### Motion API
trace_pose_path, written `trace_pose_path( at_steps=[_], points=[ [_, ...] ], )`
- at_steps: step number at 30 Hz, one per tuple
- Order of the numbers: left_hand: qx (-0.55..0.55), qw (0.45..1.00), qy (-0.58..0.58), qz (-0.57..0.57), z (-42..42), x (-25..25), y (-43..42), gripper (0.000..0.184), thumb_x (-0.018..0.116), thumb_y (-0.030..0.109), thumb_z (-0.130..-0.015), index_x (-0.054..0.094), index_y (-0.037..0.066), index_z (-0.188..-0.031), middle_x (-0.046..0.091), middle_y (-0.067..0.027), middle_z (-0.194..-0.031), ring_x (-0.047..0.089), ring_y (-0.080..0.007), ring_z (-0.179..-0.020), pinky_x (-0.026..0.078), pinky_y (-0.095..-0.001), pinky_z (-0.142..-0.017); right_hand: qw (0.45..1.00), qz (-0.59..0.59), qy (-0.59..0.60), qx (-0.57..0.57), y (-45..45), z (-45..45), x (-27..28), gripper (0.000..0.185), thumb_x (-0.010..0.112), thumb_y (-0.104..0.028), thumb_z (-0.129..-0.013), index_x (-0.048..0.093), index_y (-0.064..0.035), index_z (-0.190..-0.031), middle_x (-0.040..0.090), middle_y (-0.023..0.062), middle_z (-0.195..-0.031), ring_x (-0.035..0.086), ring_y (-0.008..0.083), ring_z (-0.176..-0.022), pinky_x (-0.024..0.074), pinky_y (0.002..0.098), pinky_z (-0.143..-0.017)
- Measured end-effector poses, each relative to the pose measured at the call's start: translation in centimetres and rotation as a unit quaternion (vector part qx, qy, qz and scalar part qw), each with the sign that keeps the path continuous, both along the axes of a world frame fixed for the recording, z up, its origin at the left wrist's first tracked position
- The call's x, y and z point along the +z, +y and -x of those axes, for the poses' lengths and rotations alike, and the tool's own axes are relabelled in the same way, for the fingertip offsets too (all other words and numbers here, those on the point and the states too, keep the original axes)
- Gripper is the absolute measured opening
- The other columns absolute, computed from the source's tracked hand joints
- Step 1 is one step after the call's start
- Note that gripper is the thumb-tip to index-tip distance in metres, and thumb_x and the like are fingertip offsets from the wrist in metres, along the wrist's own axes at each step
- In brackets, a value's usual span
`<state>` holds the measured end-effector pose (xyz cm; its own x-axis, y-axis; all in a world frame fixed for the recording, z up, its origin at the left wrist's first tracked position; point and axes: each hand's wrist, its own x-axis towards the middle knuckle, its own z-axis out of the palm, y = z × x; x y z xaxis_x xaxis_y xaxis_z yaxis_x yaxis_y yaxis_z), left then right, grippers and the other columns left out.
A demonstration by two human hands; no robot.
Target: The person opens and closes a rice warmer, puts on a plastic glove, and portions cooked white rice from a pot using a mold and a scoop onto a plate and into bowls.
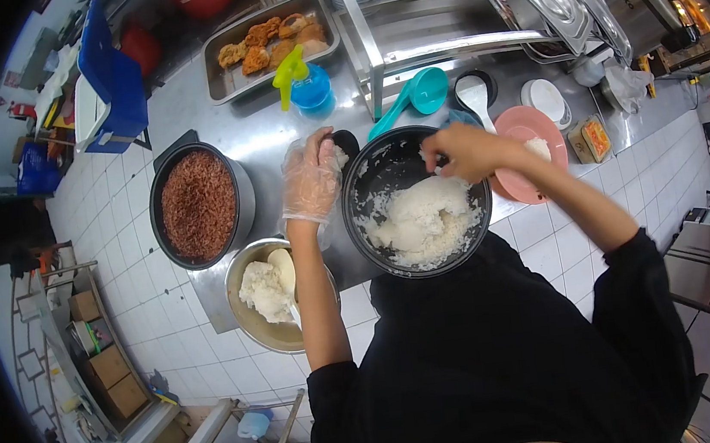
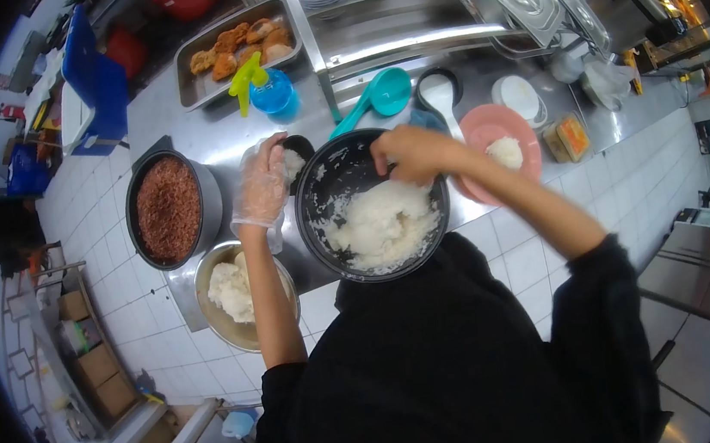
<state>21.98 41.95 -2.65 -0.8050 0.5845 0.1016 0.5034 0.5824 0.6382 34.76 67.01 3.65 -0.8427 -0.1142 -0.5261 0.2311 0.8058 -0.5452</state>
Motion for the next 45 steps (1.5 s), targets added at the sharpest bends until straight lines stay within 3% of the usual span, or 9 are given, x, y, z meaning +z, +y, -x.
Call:
trace_pose_path(
  at_steps=[1, 8, 11, 14, 18, 25, 32, 40, 45],
  points=[
    [0.005, 1.0, -0.009, 0.005, -0.2, 0.0, -0.2, 0.032, 0.043, 0.034, -0.103, 0.058, 0.018, -0.125, 0.062, -0.0218, -0.102, 0.058, -0.0414, -0.097, 0.044, -0.0511, -0.088, 0.991, 0.068, -0.111, -0.023, 1.0, 0.9, 1.5, 0.017, 0.067, -0.005, -0.084, 0.066, -0.0004, -0.101, 0.067, 0.0131, -0.072, 0.067, 0.0176, -0.056, 0.053, 0.0301, -0.05],
    [0.028, 0.999, -0.031, -0.027, -0.6, -0.7, -1.1, 0.035, 0.038, 0.033, -0.105, 0.055, 0.017, -0.131, 0.06, -0.0202, -0.116, 0.058, -0.0394, -0.108, 0.045, -0.0459, -0.095, 0.96, 0.177, -0.178, -0.123, 1.4, -1.1, 3.4, 0.02, 0.062, -0.004, -0.09, 0.06, 0.0009, -0.109, 0.067, 0.0102, -0.075, 0.067, 0.0138, -0.059, 0.0539, 0.0281, -0.052],
    [0.043, 0.998, -0.026, -0.03, -1.1, -0.4, -0.9, 0.035, 0.04, 0.033, -0.104, 0.056, 0.017, -0.13, 0.061, -0.0201, -0.113, 0.058, -0.0395, -0.106, 0.045, -0.0467, -0.094, 0.969, 0.181, -0.159, -0.057, 1.0, -1.2, 4.8, 0.022, 0.063, -0.002, -0.088, 0.059, -0.0018, -0.109, 0.068, 0.0096, -0.075, 0.067, 0.0168, -0.058, 0.0531, 0.0297, -0.053],
    [0.044, 0.996, 0.004, -0.072, -1.2, -1.1, -0.8, 0.033, 0.042, 0.035, -0.103, 0.058, 0.017, -0.127, 0.061, -0.0216, -0.104, 0.058, -0.0417, -0.099, 0.045, -0.0499, -0.089, 0.992, 0.04, -0.019, 0.116, 1.4, -0.8, 6.9, 0.025, 0.067, -0.002, -0.081, 0.062, -0.0049, -0.106, 0.068, 0.0112, -0.075, 0.068, 0.0235, -0.062, 0.0527, 0.035, -0.059],
    [0.018, 0.997, 0.012, -0.076, -0.9, -1.1, -0.3, 0.034, 0.045, 0.036, -0.102, 0.059, 0.018, -0.127, 0.063, -0.0212, -0.101, 0.059, -0.0409, -0.098, 0.045, -0.0491, -0.089, 0.931, -0.157, 0.161, 0.289, -0.7, -0.8, 7.5, 0.027, 0.071, -0.003, -0.072, 0.066, -0.0069, -0.098, 0.067, 0.0122, -0.075, 0.068, 0.03, -0.083, 0.0519, 0.0424, -0.068],
    [-0.039, 0.992, -0.036, -0.119, 1.2, -2.0, 0.2, 0.038, 0.049, 0.041, -0.1, 0.062, 0.016, -0.125, 0.066, -0.0208, -0.109, 0.06, -0.0397, -0.105, 0.046, -0.0447, -0.095, 0.886, -0.18, -0.021, 0.427, -2.9, 0.4, 7.4, 0.031, 0.069, 0.003, -0.066, 0.064, -0.0061, -0.095, 0.067, 0.0136, -0.076, 0.068, 0.0339, -0.082, 0.052, 0.0441, -0.068],
    [-0.028, 0.974, -0.119, -0.192, 2.2, -4.6, 0.6, 0.039, 0.043, 0.04, -0.103, 0.063, 0.01, -0.119, 0.066, -0.0178, -0.111, 0.061, -0.0348, -0.108, 0.045, -0.0407, -0.096, 0.928, -0.049, -0.028, 0.368, -0.9, -2.2, 2.7, 0.032, 0.066, 0.007, -0.067, 0.062, -0.0079, -0.095, 0.066, 0.0134, -0.076, 0.067, 0.035, -0.08, 0.0499, 0.0466, -0.066],
    [-0.023, 0.957, -0.148, -0.248, 1.9, -4.1, 1.5, 0.039, 0.039, 0.036, -0.105, 0.062, 0.006, -0.117, 0.065, -0.016, -0.112, 0.06, -0.0336, -0.108, 0.044, -0.0387, -0.097, 0.952, -0.086, 0.123, 0.266, 0.4, -8.3, 0.0, 0.032, 0.062, 0.008, -0.073, 0.063, -0.0089, -0.101, 0.062, 0.01, -0.081, 0.064, 0.0293, -0.088, 0.051, 0.0416, -0.069],
    [-0.061, 0.972, -0.144, -0.174, 2.3, -3.0, 2.4, 0.044, 0.036, 0.04, -0.106, 0.059, 0.005, -0.121, 0.061, -0.0139, -0.117, 0.056, -0.027, -0.113, 0.04, -0.035, -0.101, 0.957, -0.065, 0.16, 0.234, 0.8, -9.9, -0.5, 0.033, 0.063, 0.004, -0.074, 0.062, -0.0098, -0.104, 0.057, 0.0078, -0.081, 0.06, 0.0269, -0.086, 0.0512, 0.0398, -0.071]
  ],
)
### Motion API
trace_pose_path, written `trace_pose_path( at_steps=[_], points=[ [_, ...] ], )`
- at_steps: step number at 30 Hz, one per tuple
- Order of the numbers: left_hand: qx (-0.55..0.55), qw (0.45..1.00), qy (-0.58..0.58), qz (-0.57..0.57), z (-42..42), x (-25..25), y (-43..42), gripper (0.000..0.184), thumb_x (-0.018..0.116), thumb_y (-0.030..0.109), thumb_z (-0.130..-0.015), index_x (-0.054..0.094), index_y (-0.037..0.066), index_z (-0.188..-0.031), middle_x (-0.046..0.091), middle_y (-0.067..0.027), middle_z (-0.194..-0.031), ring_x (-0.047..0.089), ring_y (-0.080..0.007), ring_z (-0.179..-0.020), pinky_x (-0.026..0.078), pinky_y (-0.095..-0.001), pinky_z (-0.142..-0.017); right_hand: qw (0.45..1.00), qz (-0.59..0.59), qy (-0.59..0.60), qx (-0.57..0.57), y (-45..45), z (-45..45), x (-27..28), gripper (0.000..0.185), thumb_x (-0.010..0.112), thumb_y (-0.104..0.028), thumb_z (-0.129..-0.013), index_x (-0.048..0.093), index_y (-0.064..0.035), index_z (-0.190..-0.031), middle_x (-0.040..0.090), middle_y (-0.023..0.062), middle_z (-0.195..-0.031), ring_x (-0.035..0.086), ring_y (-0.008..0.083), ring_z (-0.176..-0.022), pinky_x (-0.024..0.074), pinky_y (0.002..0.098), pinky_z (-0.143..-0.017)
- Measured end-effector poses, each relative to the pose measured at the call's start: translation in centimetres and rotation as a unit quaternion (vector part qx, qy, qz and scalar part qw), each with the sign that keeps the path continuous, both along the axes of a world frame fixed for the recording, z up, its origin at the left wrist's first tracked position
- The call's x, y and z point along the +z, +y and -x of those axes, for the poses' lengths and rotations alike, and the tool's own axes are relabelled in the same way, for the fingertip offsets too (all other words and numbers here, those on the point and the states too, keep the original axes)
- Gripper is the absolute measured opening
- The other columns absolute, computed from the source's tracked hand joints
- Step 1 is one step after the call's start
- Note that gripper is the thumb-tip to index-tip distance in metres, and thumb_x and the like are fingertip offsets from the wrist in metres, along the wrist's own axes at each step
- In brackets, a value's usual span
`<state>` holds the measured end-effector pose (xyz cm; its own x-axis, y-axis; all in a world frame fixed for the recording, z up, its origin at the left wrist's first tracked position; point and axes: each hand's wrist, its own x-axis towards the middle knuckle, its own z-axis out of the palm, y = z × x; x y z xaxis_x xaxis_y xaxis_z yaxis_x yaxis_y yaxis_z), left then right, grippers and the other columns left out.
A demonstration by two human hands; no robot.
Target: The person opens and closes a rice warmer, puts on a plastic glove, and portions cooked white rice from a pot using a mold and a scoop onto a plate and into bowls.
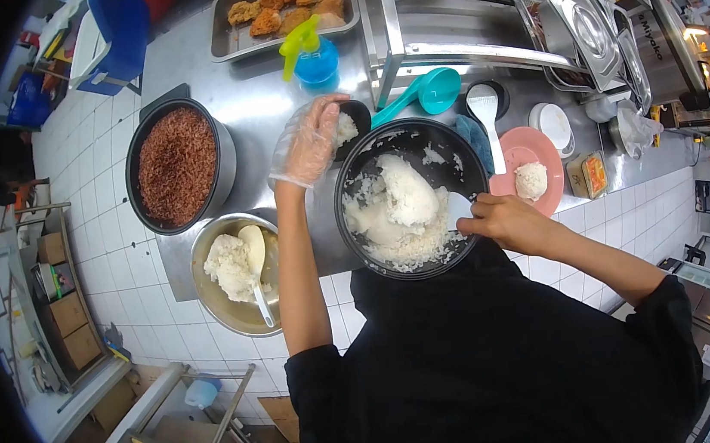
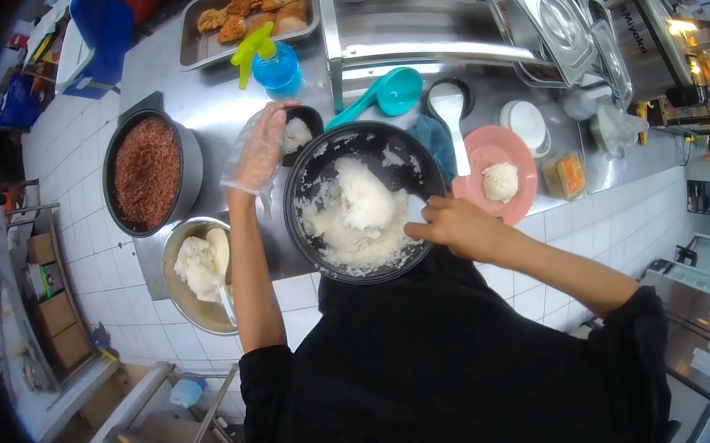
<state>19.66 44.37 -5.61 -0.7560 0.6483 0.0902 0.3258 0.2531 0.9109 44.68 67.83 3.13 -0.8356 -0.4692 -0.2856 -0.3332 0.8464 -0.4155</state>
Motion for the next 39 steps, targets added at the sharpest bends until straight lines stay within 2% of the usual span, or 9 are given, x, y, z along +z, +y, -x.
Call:
trace_pose_path(
  at_steps=[7, 10, 18, 21, 30, 31, 34, 38, 39],
  points=[
    [-0.011, 0.999, -0.045, 0.001, 0.6, -0.9, 0.3, 0.047, 0.034, 0.041, -0.106, 0.058, 0.005, -0.122, 0.059, -0.0115, -0.119, 0.055, -0.0224, -0.113, 0.039, -0.0325, -0.103, 0.999, 0.019, 0.032, 0.009, 0.4, -1.2, -0.5, 0.032, 0.063, 0.001, -0.076, 0.061, -0.0099, -0.106, 0.056, 0.0085, -0.093, 0.059, 0.0261, -0.092, 0.0528, 0.0376, -0.073],
    [0.029, 0.999, -0.014, -0.033, 0.3, -1.7, 0.3, 0.039, 0.039, 0.037, -0.104, 0.062, 0.007, -0.117, 0.064, -0.0154, -0.113, 0.059, -0.0321, -0.107, 0.043, -0.0374, -0.097, 0.998, 0.012, 0.057, 0.02, 0.1, -1.3, -0.5, 0.035, 0.062, -0.001, -0.076, 0.064, -0.0099, -0.109, 0.056, 0.0105, -0.094, 0.059, 0.0268, -0.092, 0.0534, 0.036, -0.072],
    [0.044, 0.995, -0.062, -0.058, -0.1, -2.0, -0.2, 0.044, 0.037, 0.039, -0.105, 0.061, 0.004, -0.118, 0.064, -0.0151, -0.113, 0.059, -0.029, -0.108, 0.042, -0.0361, -0.099, 0.993, 0.013, 0.115, 0.005, 0.2, -2.2, -1.1, 0.029, 0.061, -0.004, -0.077, 0.063, -0.0112, -0.106, 0.052, 0.0116, -0.106, 0.058, 0.0268, -0.096, 0.0528, 0.0367, -0.073],
    [0.046, 0.994, -0.071, -0.069, 0.0, -2.8, -0.3, 0.044, 0.038, 0.04, -0.105, 0.061, 0.005, -0.118, 0.064, -0.0147, -0.113, 0.059, -0.0285, -0.109, 0.042, -0.036, -0.099, 0.996, 0.017, 0.089, -0.023, 0.0, -2.2, -0.3, 0.026, 0.061, -0.001, -0.08, 0.06, -0.0106, -0.104, 0.052, 0.0117, -0.11, 0.06, 0.0298, -0.102, 0.0538, 0.0394, -0.079],
    [0.043, 0.997, -0.045, -0.051, 0.2, -3.4, -0.6, 0.041, 0.039, 0.039, -0.105, 0.062, 0.008, -0.118, 0.065, -0.0141, -0.114, 0.059, -0.0284, -0.111, 0.041, -0.0362, -0.1, 0.987, -0.083, -0.022, -0.139, -0.9, 3.8, 3.3, 0.032, 0.065, -0.001, -0.08, 0.059, -0.0044, -0.111, 0.06, 0.0195, -0.103, 0.067, 0.0372, -0.084, 0.0554, 0.0436, -0.069],
    [0.041, 0.997, -0.048, -0.051, 0.2, -3.3, -0.6, 0.04, 0.04, 0.038, -0.105, 0.062, 0.008, -0.118, 0.065, -0.0142, -0.115, 0.059, -0.0289, -0.111, 0.041, -0.0364, -0.1, 0.99, -0.096, -0.015, -0.102, -0.8, 4.8, 3.6, 0.032, 0.068, -0.007, -0.084, 0.056, -0.0013, -0.113, 0.063, 0.0184, -0.093, 0.067, 0.0364, -0.088, 0.0548, 0.0449, -0.07],
    [0.034, 0.998, -0.018, -0.051, 0.4, -3.3, -0.5, 0.038, 0.041, 0.036, -0.104, 0.063, 0.007, -0.117, 0.065, -0.0143, -0.115, 0.058, -0.03, -0.112, 0.041, -0.0368, -0.101, 0.972, -0.185, -0.139, -0.044, -1.5, 9.2, 5.4, 0.032, 0.068, -0.005, -0.083, 0.058, 0.0007, -0.113, 0.066, 0.0211, -0.091, 0.068, 0.0358, -0.09, 0.0547, 0.0449, -0.071],
    [0.051, 0.997, -0.03, -0.052, 0.2, -2.8, -0.5, 0.037, 0.043, 0.034, -0.104, 0.064, 0.006, -0.116, 0.064, -0.0137, -0.115, 0.058, -0.0299, -0.112, 0.041, -0.0365, -0.101, 0.98, -0.078, -0.176, 0.053, -1.6, 13.5, 6.2, 0.035, 0.069, 0.002, -0.077, 0.062, -0.002, -0.111, 0.069, 0.0216, -0.088, 0.068, 0.0346, -0.095, 0.0541, 0.0435, -0.078],
    [0.054, 0.996, -0.033, -0.064, 0.2, -3.2, -0.6, 0.037, 0.043, 0.033, -0.104, 0.064, 0.006, -0.116, 0.064, -0.0137, -0.115, 0.058, -0.0298, -0.112, 0.041, -0.0364, -0.102, 0.971, -0.065, -0.215, 0.085, -1.7, 14.1, 5.6, 0.037, 0.069, 0.005, -0.073, 0.063, -0.0038, -0.108, 0.067, 0.0202, -0.095, 0.067, 0.0355, -0.096, 0.0537, 0.0442, -0.079]
  ],
)
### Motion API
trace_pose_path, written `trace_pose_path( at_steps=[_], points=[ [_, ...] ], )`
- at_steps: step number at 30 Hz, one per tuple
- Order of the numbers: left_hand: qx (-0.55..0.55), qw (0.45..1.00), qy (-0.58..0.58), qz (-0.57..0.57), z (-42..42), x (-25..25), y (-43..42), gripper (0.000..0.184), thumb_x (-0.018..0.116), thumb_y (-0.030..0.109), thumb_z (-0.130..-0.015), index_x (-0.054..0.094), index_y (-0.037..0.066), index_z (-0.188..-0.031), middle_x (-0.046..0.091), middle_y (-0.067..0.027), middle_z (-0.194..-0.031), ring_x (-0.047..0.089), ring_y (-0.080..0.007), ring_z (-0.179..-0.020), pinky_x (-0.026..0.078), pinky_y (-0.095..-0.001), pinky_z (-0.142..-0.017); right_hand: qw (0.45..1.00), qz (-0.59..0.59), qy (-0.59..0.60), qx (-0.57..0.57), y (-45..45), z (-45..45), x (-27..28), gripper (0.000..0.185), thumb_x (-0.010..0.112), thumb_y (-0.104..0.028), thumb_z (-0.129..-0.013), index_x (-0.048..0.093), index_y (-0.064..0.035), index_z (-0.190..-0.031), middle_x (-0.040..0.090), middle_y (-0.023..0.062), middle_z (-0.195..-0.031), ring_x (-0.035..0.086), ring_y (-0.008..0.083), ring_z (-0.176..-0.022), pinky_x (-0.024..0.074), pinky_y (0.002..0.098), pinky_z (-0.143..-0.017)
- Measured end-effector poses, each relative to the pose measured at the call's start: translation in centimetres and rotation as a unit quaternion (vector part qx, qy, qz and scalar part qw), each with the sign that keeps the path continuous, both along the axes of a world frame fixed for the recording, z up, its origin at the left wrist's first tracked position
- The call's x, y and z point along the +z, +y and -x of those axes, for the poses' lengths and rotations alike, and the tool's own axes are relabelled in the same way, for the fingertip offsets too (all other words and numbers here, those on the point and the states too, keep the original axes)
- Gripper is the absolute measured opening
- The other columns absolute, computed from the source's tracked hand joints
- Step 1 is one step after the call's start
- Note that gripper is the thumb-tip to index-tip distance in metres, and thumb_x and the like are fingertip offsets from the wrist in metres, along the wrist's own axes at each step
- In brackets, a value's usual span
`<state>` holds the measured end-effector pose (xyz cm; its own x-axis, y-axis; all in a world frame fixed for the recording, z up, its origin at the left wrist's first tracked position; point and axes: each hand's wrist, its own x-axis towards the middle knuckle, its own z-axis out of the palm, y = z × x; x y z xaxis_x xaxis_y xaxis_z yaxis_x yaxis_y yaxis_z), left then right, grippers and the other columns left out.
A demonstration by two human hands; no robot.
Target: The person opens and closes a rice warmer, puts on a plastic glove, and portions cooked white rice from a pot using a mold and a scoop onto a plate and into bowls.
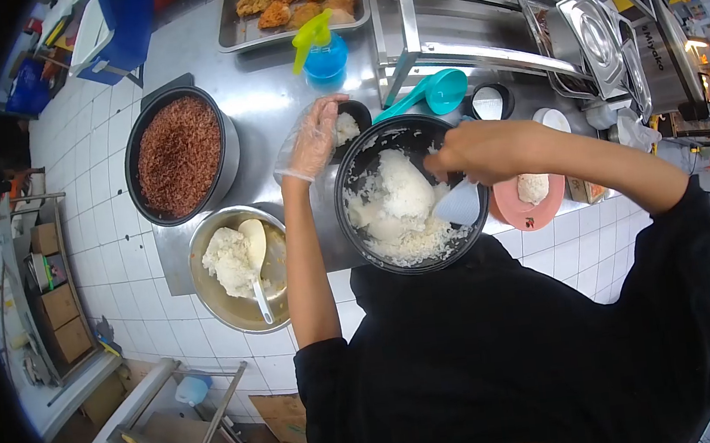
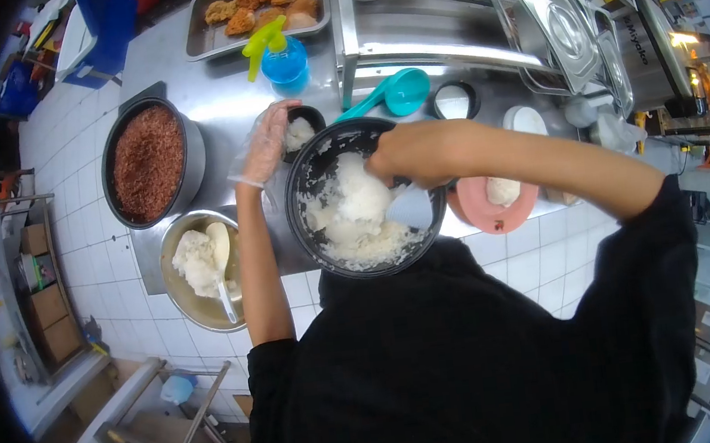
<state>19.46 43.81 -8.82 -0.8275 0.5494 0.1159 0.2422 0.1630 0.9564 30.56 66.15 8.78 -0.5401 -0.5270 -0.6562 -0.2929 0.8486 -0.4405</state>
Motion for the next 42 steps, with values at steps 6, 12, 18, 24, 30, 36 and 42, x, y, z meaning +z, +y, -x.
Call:
trace_pose_path(
  at_steps=[6, 12, 18, 24, 30, 36, 42],
  points=[
    [-0.009, 0.999, -0.02, -0.046, 0.2, -0.8, -0.1, 0.038, 0.041, 0.035, -0.105, 0.064, 0.006, -0.115, 0.064, -0.0138, -0.115, 0.058, -0.0302, -0.112, 0.041, -0.0368, -0.102, 0.985, 0.12, -0.025, 0.121, -2.4, -2.7, -2.0, 0.034, 0.063, 0.01, -0.072, 0.063, -0.0033, -0.104, 0.063, 0.0173, -0.097, 0.065, 0.0354, -0.087, 0.054, 0.0436, -0.072],
    [-0.018, 1.0, 0.017, -0.014, -0.1, -0.1, 0.4, 0.04, 0.04, 0.038, -0.105, 0.064, 0.008, -0.114, 0.065, -0.0139, -0.113, 0.058, -0.0314, -0.113, 0.042, -0.0377, -0.1, 0.998, 0.054, -0.043, -0.01, -2.3, -4.1, -6.5, 0.042, 0.061, 0.009, -0.074, 0.061, -0.0031, -0.114, 0.063, 0.0177, -0.098, 0.065, 0.0358, -0.096, 0.0559, 0.0429, -0.073],
    [-0.079, 0.994, 0.066, 0.021, -0.2, -1.4, 1.3, 0.043, 0.036, 0.041, -0.105, 0.067, 0.012, -0.109, 0.066, -0.0116, -0.111, 0.059, -0.0291, -0.11, 0.043, -0.0375, -0.098, 0.996, 0.001, 0.09, -0.003, -2.8, -8.9, -8.1, 0.047, 0.057, 0.004, -0.079, 0.061, -0.0095, -0.124, 0.066, 0.0172, -0.092, 0.063, 0.034, -0.103, 0.0555, 0.0433, -0.078],
    [-0.216, 0.961, -0.143, 0.099, 2.6, -4.7, 2.1, 0.055, 0.031, 0.045, -0.106, 0.066, 0.004, -0.118, 0.067, -0.0098, -0.116, 0.057, -0.0233, -0.115, 0.041, -0.0345, -0.104, 0.995, 0.047, 0.084, -0.004, -2.7, -7.4, -7.1, 0.041, 0.057, 0.006, -0.077, 0.061, -0.0049, -0.117, 0.067, 0.0166, -0.088, 0.063, 0.0345, -0.098, 0.0556, 0.0428, -0.076],
    [-0.146, 0.97, -0.109, 0.158, 3.2, -2.4, 1.7, 0.05, 0.049, 0.047, -0.101, 0.065, 0.005, -0.122, 0.063, -0.0095, -0.124, 0.057, -0.023, -0.117, 0.042, -0.0352, -0.104, 0.993, 0.057, 0.098, -0.018, -2.6, -7.3, -7.3, 0.034, 0.06, 0.003, -0.078, 0.061, -0.0045, -0.111, 0.066, 0.0153, -0.085, 0.063, 0.0336, -0.094, 0.0555, 0.0432, -0.072],
    [-0.138, 0.973, -0.096, 0.16, 4.1, -3.2, 0.7, 0.041, 0.067, 0.038, -0.093, 0.066, 0.007, -0.121, 0.065, -0.0102, -0.121, 0.059, -0.0207, -0.112, 0.045, -0.0335, -0.101, 0.984, 0.051, 0.167, 0.029, -2.5, -7.6, -7.8, 0.032, 0.062, -0.001, -0.078, 0.062, -0.0077, -0.109, 0.067, 0.0082, -0.087, 0.064, 0.0305, -0.092, 0.0569, 0.041, -0.068],
    [-0.093, 0.958, -0.146, 0.227, 5.9, -4.3, 0.2, 0.057, 0.05, 0.055, -0.098, 0.067, 0.005, -0.119, 0.069, -0.0146, -0.106, 0.063, -0.0226, -0.099, 0.048, -0.0347, -0.094, 0.975, -0.06, 0.209, 0.04, -3.6, -8.4, -7.7, 0.035, 0.064, -0.007, -0.075, 0.065, -0.0146, -0.109, 0.067, 0.0042, -0.09, 0.066, 0.0249, -0.087, 0.0547, 0.0356, -0.061]
  ],
)
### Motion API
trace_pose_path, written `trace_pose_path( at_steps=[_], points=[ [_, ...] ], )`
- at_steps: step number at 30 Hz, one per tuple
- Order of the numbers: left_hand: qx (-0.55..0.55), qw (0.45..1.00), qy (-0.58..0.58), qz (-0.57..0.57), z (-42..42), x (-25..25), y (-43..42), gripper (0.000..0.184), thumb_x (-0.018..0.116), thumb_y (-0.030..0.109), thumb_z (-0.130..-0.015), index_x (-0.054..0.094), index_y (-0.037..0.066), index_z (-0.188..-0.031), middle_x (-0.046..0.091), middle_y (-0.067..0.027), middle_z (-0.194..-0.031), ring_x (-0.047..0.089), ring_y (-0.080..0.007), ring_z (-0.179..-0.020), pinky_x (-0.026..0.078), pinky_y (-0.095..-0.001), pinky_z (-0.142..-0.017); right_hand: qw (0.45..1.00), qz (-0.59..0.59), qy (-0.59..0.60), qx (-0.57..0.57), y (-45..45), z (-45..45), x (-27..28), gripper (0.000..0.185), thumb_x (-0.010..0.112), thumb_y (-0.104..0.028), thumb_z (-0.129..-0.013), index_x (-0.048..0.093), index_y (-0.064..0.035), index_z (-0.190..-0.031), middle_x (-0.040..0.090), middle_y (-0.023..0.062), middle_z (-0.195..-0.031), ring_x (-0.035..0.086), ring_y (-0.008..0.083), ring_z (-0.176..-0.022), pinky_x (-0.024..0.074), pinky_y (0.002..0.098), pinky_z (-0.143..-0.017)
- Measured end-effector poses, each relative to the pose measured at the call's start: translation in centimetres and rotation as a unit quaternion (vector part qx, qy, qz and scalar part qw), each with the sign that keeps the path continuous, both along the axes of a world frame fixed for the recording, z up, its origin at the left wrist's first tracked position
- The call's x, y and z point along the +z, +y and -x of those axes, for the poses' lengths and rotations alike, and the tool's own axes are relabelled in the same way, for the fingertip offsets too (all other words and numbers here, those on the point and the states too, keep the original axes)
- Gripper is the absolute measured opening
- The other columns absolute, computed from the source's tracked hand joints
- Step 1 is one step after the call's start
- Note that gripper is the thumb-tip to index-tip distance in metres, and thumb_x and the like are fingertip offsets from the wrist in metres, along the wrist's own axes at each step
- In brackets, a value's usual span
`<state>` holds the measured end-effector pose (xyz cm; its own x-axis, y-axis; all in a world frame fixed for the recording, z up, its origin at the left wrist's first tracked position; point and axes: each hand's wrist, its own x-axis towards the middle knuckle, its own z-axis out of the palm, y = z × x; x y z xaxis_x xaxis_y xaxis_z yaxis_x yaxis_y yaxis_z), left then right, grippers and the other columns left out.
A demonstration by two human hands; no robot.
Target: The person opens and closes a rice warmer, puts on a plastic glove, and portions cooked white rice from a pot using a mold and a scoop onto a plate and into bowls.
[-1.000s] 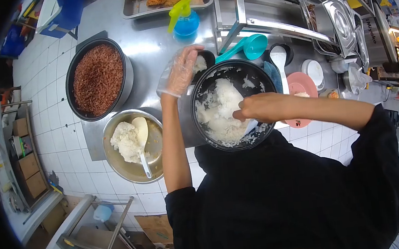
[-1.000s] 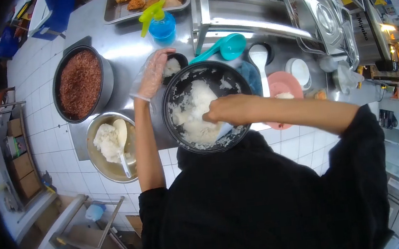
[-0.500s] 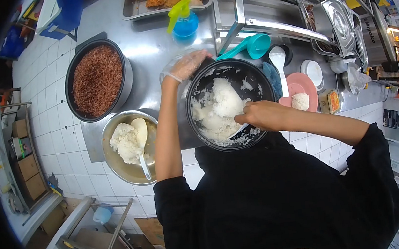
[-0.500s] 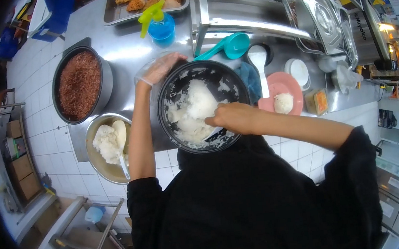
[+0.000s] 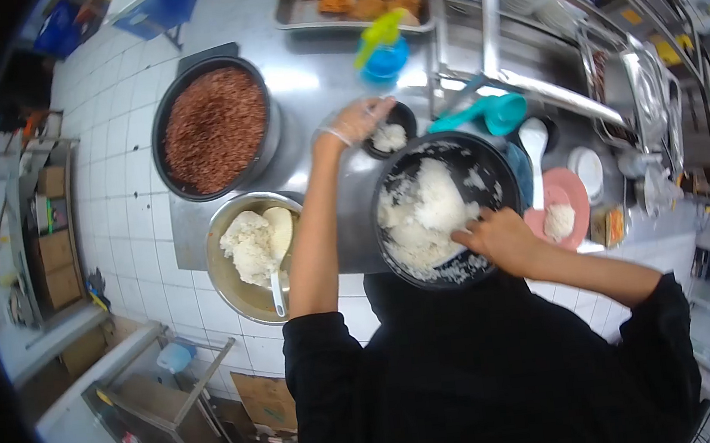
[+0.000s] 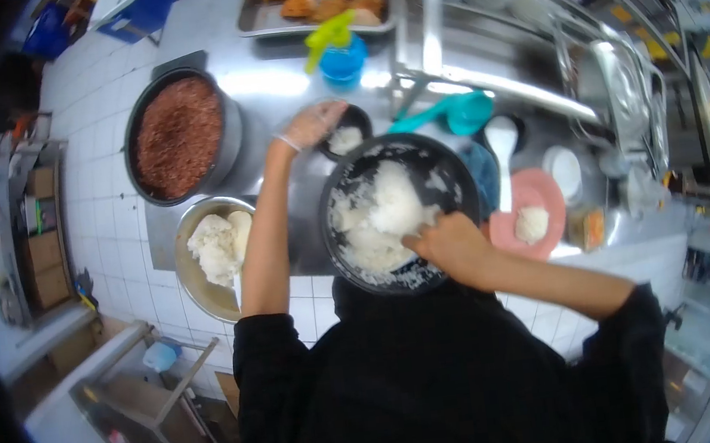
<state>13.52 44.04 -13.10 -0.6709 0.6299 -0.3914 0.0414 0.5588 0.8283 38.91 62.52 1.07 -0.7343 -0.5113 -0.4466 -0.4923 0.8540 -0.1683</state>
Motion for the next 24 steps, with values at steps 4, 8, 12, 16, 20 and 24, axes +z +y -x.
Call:
trace_pose_path(
  at_steps=[4, 8, 12, 16, 20, 24],
  points=[
    [-0.013, 0.999, -0.041, 0.004, 0.3, -0.6, -0.3, 0.084, 0.034, 0.078, -0.09, 0.06, 0.01, -0.133, 0.061, -0.0237, -0.128, 0.057, -0.038, -0.121, 0.041, -0.0413, -0.106, 1.0, 0.005, -0.024, -0.009, -0.4, 0.5, 0.7, 0.039, 0.065, -0.007, -0.073, 0.065, -0.0159, -0.112, 0.062, 0.0082, -0.098, 0.065, 0.026, -0.086, 0.0536, 0.0366, -0.063],
    [0.007, 0.998, -0.055, -0.04, -0.4, -2.5, 1.0, 0.075, 0.034, 0.066, -0.097, 0.065, 0.002, -0.118, 0.065, -0.0283, -0.111, 0.063, -0.0372, -0.106, 0.046, -0.042, -0.097, 0.998, 0.043, -0.038, -0.03, -0.2, 1.4, 0.4, 0.041, 0.067, -0.007, -0.069, 0.065, -0.0169, -0.108, 0.056, 0.0057, -0.095, 0.062, 0.023, -0.085, 0.0497, 0.0346, -0.061],
    [0.024, 0.989, -0.099, -0.11, -1.3, -0.1, 1.3, 0.062, 0.036, 0.058, -0.1, 0.063, 0.007, -0.122, 0.067, -0.0236, -0.11, 0.063, -0.0366, -0.105, 0.046, -0.0435, -0.094, 0.993, 0.082, -0.072, -0.055, 0.6, 2.2, -0.1, 0.03, 0.067, -0.008, -0.068, 0.066, -0.0167, -0.097, 0.054, 0.0026, -0.09, 0.061, 0.0212, -0.079, 0.0487, 0.0353, -0.06],
    [0.042, 0.992, 0.021, -0.12, -1.2, 1.1, 1.5, 0.047, 0.043, 0.047, -0.101, 0.063, 0.009, -0.118, 0.069, -0.0189, -0.107, 0.065, -0.0334, -0.101, 0.049, -0.0427, -0.089, 0.988, 0.086, -0.106, -0.065, 1.0, 3.8, 0.2, 0.028, 0.066, -0.008, -0.07, 0.065, -0.0159, -0.096, 0.054, 0.0022, -0.087, 0.061, 0.0213, -0.077, 0.0484, 0.0363, -0.06],
    [0.047, 0.978, 0.105, -0.173, -0.6, 1.4, 1.7, 0.041, 0.042, 0.043, -0.101, 0.063, 0.012, -0.117, 0.068, -0.0174, -0.11, 0.063, -0.0362, -0.102, 0.048, -0.0439, -0.09, 0.987, 0.075, -0.133, -0.058, 1.0, 5.1, 0.1, 0.031, 0.067, -0.007, -0.07, 0.065, -0.0149, -0.1, 0.055, 0.0034, -0.087, 0.061, 0.0219, -0.078, 0.0484, 0.037, -0.061],
    [-0.006, 0.994, 0.061, -0.091, -0.6, 1.4, 2.0, 0.04, 0.04, 0.045, -0.102, 0.062, 0.017, -0.12, 0.067, -0.0171, -0.11, 0.063, -0.0367, -0.103, 0.048, -0.0444, -0.091, 0.987, 0.081, -0.126, -0.05, 1.1, 5.1, 0.2, 0.028, 0.066, -0.007, -0.072, 0.064, -0.0127, -0.1, 0.055, 0.0045, -0.088, 0.061, 0.0226, -0.078, 0.0483, 0.0368, -0.062]
  ],
)
